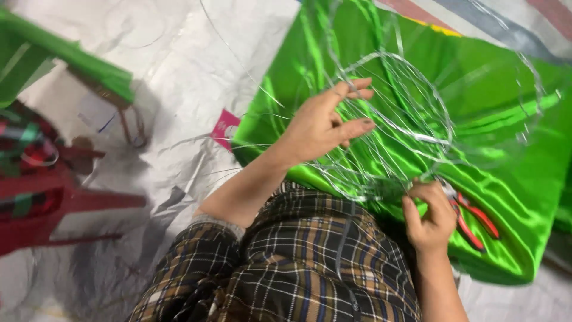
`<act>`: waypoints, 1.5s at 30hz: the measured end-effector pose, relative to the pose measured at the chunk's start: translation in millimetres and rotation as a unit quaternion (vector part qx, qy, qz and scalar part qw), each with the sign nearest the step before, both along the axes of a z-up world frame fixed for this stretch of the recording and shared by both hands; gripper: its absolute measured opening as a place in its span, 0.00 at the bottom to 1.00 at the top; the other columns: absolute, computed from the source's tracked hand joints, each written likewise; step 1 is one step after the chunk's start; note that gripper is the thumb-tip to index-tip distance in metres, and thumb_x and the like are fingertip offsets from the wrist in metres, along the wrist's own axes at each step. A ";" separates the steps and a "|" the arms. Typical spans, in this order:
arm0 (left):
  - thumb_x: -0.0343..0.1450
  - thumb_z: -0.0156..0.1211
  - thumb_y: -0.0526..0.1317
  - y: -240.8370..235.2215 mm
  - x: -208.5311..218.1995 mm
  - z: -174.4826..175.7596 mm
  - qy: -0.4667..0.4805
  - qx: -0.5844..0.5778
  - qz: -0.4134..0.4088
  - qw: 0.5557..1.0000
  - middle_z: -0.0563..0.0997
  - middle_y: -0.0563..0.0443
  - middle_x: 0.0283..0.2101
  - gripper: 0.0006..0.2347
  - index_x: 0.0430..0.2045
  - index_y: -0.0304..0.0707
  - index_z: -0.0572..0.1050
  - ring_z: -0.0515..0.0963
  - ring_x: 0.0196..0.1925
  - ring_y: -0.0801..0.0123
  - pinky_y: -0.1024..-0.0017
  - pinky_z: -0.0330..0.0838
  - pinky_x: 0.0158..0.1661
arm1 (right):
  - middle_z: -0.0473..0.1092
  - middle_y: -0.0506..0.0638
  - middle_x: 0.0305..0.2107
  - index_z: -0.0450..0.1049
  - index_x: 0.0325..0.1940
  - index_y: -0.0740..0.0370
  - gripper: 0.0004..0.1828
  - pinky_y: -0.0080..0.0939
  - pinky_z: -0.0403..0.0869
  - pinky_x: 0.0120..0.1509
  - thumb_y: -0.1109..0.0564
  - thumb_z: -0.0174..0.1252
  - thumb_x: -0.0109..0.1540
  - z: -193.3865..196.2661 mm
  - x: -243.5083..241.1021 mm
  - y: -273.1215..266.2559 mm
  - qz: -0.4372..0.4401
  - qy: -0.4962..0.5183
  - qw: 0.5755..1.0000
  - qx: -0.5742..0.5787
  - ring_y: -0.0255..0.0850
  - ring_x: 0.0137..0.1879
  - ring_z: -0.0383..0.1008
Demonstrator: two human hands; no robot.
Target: Shaping and assembling a wire frame by twisting and bending metal wires manually and with pliers.
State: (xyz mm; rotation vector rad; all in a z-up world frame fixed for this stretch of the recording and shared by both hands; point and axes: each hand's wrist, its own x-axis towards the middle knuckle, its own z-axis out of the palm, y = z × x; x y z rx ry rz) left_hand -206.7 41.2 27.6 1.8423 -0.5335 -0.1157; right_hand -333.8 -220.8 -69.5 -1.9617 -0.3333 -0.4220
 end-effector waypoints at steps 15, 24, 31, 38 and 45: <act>0.67 0.59 0.60 16.7 -7.8 -29.4 -0.022 0.111 -0.014 0.993 0.83 0.57 0.34 0.39 0.72 0.56 0.47 0.77 0.20 0.83 0.89 0.71 0.20 | 0.74 0.64 0.36 0.61 0.59 0.76 0.22 0.41 0.80 0.47 0.75 0.62 0.66 17.0 14.2 33.9 0.023 -0.068 0.996 -0.052 0.49 0.41 0.79; 0.74 0.55 0.43 82.6 30.4 -57.0 -0.323 0.225 0.281 0.876 0.71 0.56 0.26 0.13 0.18 0.42 0.67 0.64 0.20 0.77 0.82 0.64 0.20 | 0.66 0.42 0.18 0.76 0.48 0.67 0.12 0.26 0.62 0.24 0.64 0.48 0.67 -5.8 -6.3 17.6 0.070 0.059 0.993 0.074 0.28 0.21 0.60; 0.71 0.57 0.23 100.7 22.2 -21.5 -0.283 -0.004 0.280 0.917 0.67 0.43 0.55 0.11 0.44 0.31 0.69 0.74 0.49 0.60 0.78 0.80 0.31 | 0.73 0.43 0.17 0.80 0.46 0.63 0.13 0.33 0.66 0.27 0.62 0.56 0.60 20.1 1.7 27.8 0.226 0.099 0.969 -0.018 0.35 0.18 0.65; 0.80 0.43 0.36 104.2 31.7 -22.7 -0.343 -0.054 0.365 0.864 0.57 0.40 0.69 0.15 0.61 0.36 0.58 0.60 0.73 0.49 0.41 0.58 0.74 | 0.82 0.51 0.36 0.78 0.50 0.64 0.15 0.32 0.73 0.29 0.56 0.48 0.68 -13.7 -1.3 21.4 0.328 0.130 0.934 0.058 0.34 0.22 0.71; 0.80 0.36 0.29 115.4 34.8 8.0 -0.514 -0.231 0.412 0.716 0.71 0.45 0.69 0.10 0.40 0.25 0.71 0.66 0.78 0.64 0.53 0.52 0.86 | 0.77 0.48 0.23 0.77 0.46 0.62 0.13 0.30 0.65 0.20 0.55 0.48 0.69 -15.6 -1.8 24.7 0.271 0.124 0.954 0.042 0.32 0.15 0.63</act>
